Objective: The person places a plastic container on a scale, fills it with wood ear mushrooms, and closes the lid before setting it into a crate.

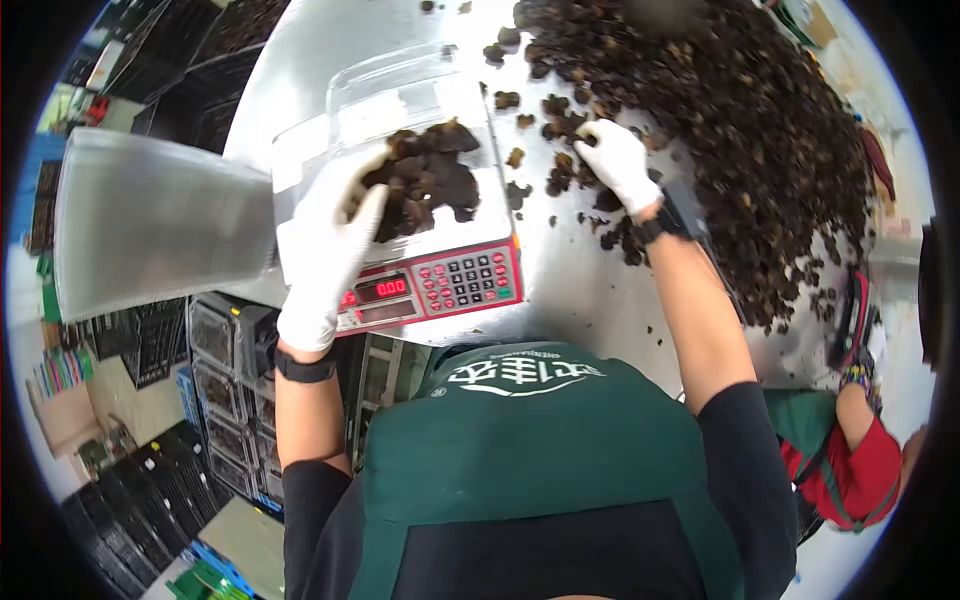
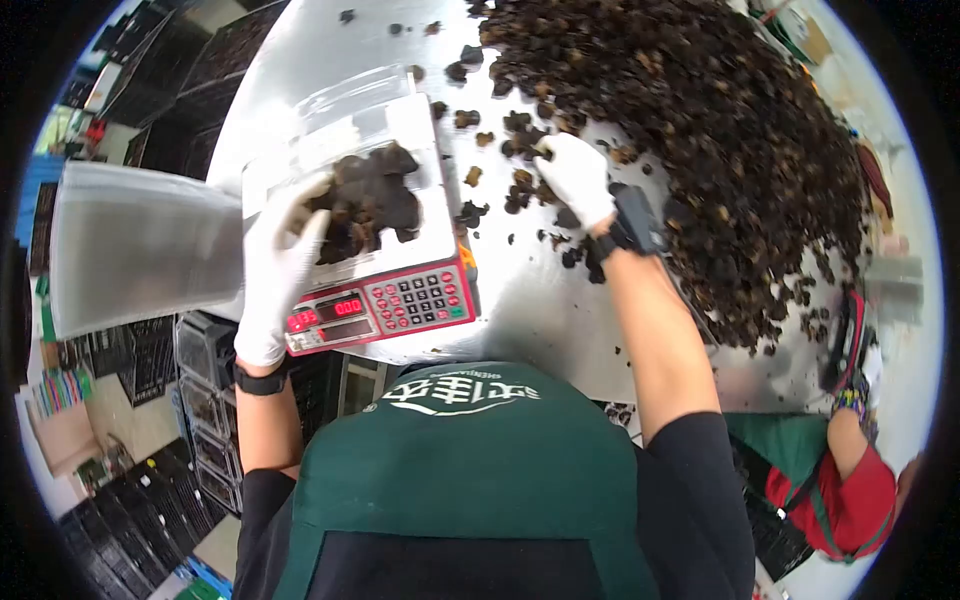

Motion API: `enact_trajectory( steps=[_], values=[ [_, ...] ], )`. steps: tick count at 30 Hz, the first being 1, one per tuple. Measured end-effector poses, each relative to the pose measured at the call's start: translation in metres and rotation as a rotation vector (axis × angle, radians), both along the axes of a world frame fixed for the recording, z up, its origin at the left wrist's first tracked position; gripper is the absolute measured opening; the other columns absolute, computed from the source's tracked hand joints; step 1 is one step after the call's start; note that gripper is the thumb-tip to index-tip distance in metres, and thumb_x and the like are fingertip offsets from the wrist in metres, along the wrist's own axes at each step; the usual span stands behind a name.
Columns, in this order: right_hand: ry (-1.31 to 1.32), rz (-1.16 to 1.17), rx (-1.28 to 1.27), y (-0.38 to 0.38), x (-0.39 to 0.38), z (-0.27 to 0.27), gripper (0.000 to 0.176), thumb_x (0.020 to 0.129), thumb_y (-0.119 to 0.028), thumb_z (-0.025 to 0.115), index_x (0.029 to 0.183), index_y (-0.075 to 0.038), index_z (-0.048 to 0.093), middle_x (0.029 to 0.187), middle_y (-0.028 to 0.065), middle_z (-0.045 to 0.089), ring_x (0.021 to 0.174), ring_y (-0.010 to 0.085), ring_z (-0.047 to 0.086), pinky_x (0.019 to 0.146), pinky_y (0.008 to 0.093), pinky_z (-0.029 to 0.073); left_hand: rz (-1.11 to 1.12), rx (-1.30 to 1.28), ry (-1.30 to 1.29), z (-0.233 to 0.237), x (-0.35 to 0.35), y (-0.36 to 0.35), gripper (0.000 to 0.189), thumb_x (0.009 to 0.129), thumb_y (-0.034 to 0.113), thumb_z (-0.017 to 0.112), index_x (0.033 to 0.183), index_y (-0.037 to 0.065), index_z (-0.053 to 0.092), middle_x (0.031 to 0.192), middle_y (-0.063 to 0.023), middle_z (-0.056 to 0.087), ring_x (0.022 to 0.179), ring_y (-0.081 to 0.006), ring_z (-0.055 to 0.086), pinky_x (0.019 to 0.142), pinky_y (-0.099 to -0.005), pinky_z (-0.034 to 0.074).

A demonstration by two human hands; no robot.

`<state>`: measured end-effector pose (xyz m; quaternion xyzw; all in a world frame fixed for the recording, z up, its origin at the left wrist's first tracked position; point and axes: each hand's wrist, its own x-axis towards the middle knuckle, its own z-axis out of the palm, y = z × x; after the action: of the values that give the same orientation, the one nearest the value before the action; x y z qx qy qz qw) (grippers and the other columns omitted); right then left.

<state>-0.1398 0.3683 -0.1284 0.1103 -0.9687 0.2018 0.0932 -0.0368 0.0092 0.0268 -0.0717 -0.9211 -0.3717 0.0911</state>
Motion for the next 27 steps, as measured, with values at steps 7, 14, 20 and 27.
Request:
enact_trajectory(
  steps=[7,14,20,27],
  values=[
    [-0.186,0.103,-0.403,-0.038,-0.001,0.090,0.027,0.083,-0.020,0.074,0.104,-0.004,0.071,0.096,0.0115,0.071,0.087,0.0225,0.070,0.078,0.0307,0.053,0.205,0.223,0.123,0.011,-0.004,-0.031,0.038,0.091,0.005,0.065,0.128,0.008,0.065,0.104,-0.0013,0.069,0.074,-0.0058,0.054,0.070,-0.0222,0.047],
    [0.142,0.614,-0.371,-0.140,0.014,0.153,0.023,0.084,-0.019,0.069,0.105,-0.008,0.069,0.099,0.0085,0.069,0.093,0.0275,0.065,0.085,0.0367,0.052,0.289,0.198,0.153,0.037,0.006,-0.063,0.034,0.097,0.006,0.061,0.130,0.004,0.062,0.119,-0.0047,0.068,0.091,-0.0071,0.061,0.089,-0.0242,0.048],
    [0.117,0.786,-0.123,-0.171,0.029,0.131,0.055,0.075,-0.012,0.071,0.129,-0.014,0.060,0.135,0.0098,0.056,0.115,0.0318,0.058,0.099,0.0421,0.047,0.255,0.201,0.081,0.019,0.016,-0.063,0.035,0.095,0.008,0.063,0.131,0.006,0.062,0.108,-0.0035,0.069,0.088,-0.0075,0.061,0.083,-0.0239,0.050],
    [-0.003,0.671,-0.261,-0.135,0.037,0.164,0.067,0.075,-0.019,0.075,0.139,-0.017,0.055,0.144,0.0122,0.052,0.131,0.0322,0.049,0.112,0.0435,0.039,0.255,0.140,-0.035,0.027,0.013,-0.074,0.035,0.094,0.013,0.063,0.129,0.008,0.064,0.104,-0.0055,0.070,0.089,-0.0102,0.063,0.082,-0.0264,0.051]
  ],
)
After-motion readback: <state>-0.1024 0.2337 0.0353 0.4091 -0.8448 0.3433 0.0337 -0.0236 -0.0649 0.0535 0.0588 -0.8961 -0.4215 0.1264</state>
